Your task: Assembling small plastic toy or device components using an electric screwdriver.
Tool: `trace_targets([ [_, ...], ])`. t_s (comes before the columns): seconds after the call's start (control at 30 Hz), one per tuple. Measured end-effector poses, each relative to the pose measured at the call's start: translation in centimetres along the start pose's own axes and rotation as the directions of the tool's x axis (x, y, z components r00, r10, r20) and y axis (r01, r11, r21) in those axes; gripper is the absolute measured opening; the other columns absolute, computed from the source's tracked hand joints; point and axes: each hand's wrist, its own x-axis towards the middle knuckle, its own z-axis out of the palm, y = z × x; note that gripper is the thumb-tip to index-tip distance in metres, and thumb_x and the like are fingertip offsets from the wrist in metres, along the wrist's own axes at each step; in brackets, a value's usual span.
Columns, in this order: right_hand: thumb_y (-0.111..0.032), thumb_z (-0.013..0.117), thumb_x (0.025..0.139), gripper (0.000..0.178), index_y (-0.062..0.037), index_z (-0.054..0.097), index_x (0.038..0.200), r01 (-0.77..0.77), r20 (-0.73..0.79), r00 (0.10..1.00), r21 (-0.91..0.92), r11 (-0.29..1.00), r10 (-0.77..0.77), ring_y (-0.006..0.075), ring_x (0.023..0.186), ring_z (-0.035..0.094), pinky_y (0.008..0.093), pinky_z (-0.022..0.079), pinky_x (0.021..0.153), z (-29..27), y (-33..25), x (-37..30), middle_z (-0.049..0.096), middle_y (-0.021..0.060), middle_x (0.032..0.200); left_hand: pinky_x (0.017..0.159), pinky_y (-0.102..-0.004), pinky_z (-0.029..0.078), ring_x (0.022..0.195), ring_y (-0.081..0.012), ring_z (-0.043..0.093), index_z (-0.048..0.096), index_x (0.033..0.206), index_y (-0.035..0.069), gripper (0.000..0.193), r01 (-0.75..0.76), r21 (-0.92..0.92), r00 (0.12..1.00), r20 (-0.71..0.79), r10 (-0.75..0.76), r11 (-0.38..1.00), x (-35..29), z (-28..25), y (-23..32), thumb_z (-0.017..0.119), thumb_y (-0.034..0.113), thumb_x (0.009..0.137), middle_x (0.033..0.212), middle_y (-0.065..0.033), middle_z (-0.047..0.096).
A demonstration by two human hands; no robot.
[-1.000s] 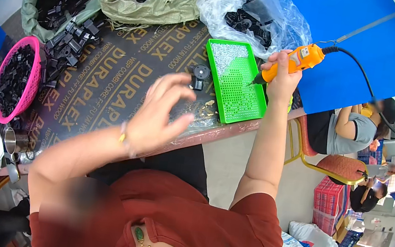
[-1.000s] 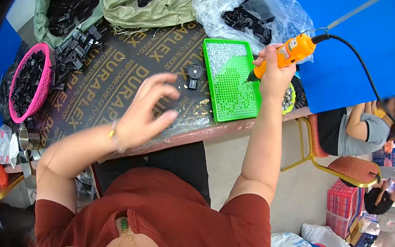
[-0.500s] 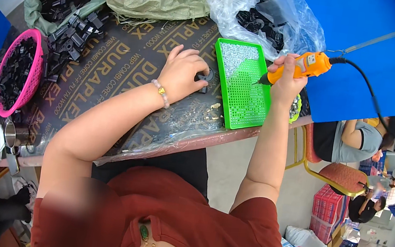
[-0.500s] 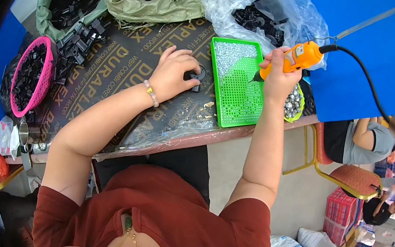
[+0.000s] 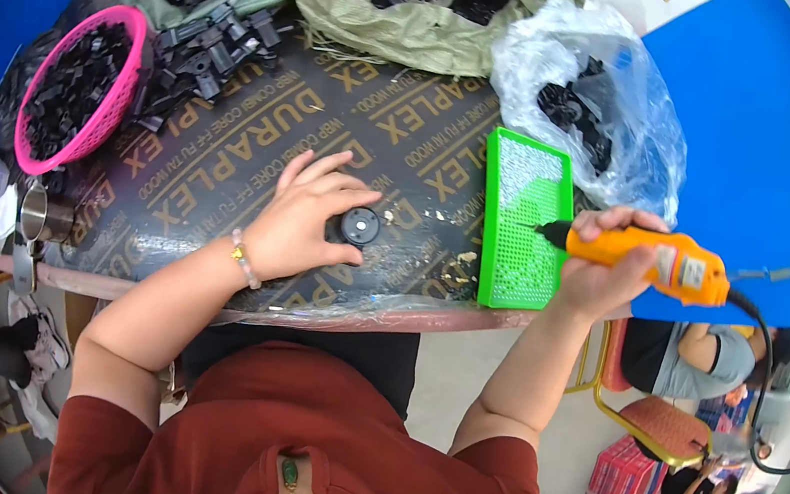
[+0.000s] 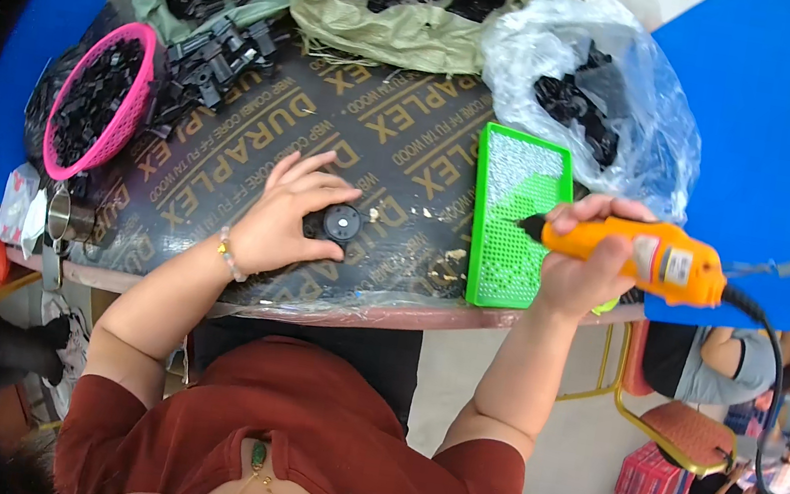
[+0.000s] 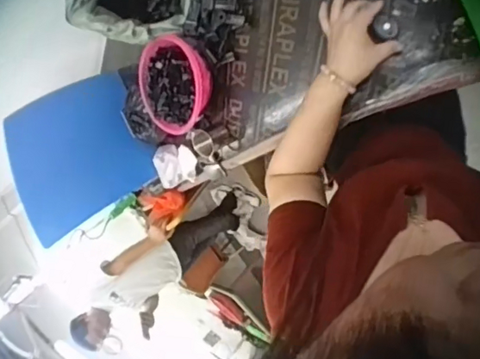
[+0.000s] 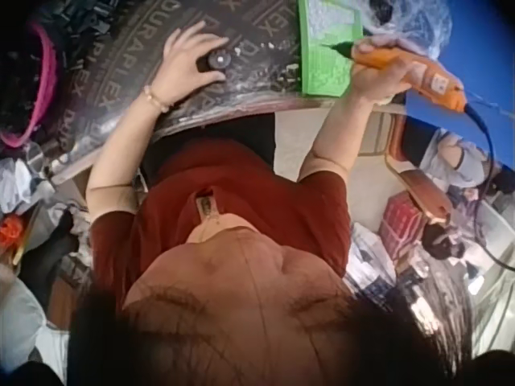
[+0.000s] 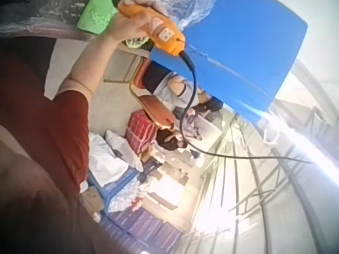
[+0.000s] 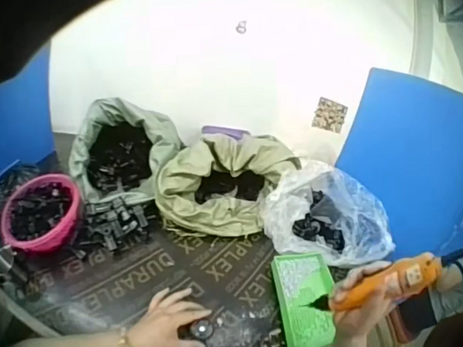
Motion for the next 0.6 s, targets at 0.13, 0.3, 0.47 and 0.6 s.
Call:
trace_targets([
  [0.13, -0.057, 0.069, 0.085, 0.061, -0.0062, 0.046, 0.110, -0.106, 0.142, 0.986, 0.165, 0.981, 0.083, 0.0201, 0.061, 0.060, 0.0361, 0.055, 0.056, 6.2, 0.2, -2.7, 0.061, 0.0145, 0.082, 0.119, -0.0530, 0.014, 0.141, -0.0312, 0.037, 0.068, 0.122, 0.017, 0.055, -0.028, -0.085, 0.997, -0.080, 0.022, 0.996, -0.1, 0.4, -1.0, 0.083, 0.031, 0.072, 0.126, -0.0041, 0.061],
  [0.3, -0.055, 0.070, 0.085, 0.059, -0.0075, 0.046, 0.110, -0.253, 0.300, 0.941, 0.310, 0.917, 0.158, 0.0194, 0.061, 0.060, 0.0362, 0.055, 0.059, 11.0, 2.1, -4.5, 0.061, 0.0135, 0.083, 0.118, -0.0546, 0.016, 0.141, -0.0306, 0.037, 0.075, 0.111, 0.019, 0.036, -0.028, -0.072, 0.992, -0.123, 0.019, 0.997, -0.4, -0.1, -1.7, 0.081, 0.021, 0.075, 0.123, -0.0005, 0.062],
  [0.47, -0.055, 0.070, 0.085, 0.058, -0.0083, 0.046, 0.111, -0.290, 0.338, 0.925, 0.325, 0.900, 0.175, 0.0186, 0.063, 0.062, 0.0361, 0.055, 0.060, 12.4, 3.1, -5.0, 0.061, 0.0133, 0.086, 0.118, -0.0534, 0.016, 0.140, -0.0285, 0.038, 0.078, 0.099, 0.020, 0.023, -0.019, -0.097, 0.989, -0.145, 0.005, 0.995, -0.2, -0.4, -2.2, 0.081, 0.020, 0.076, 0.117, 0.0024, 0.063],
  [0.6, -0.055, 0.069, 0.086, 0.058, -0.0087, 0.047, 0.112, -0.295, 0.351, 0.921, 0.345, 0.891, 0.169, 0.0185, 0.064, 0.062, 0.0357, 0.055, 0.060, 12.4, 3.4, -5.1, 0.062, 0.0123, 0.087, 0.119, -0.0530, 0.014, 0.140, -0.0282, 0.038, 0.078, 0.091, 0.021, 0.015, -0.044, -0.100, 0.990, -0.136, 0.030, 0.994, -0.4, -0.4, -2.5, 0.080, 0.020, 0.076, 0.113, 0.0041, 0.064],
])
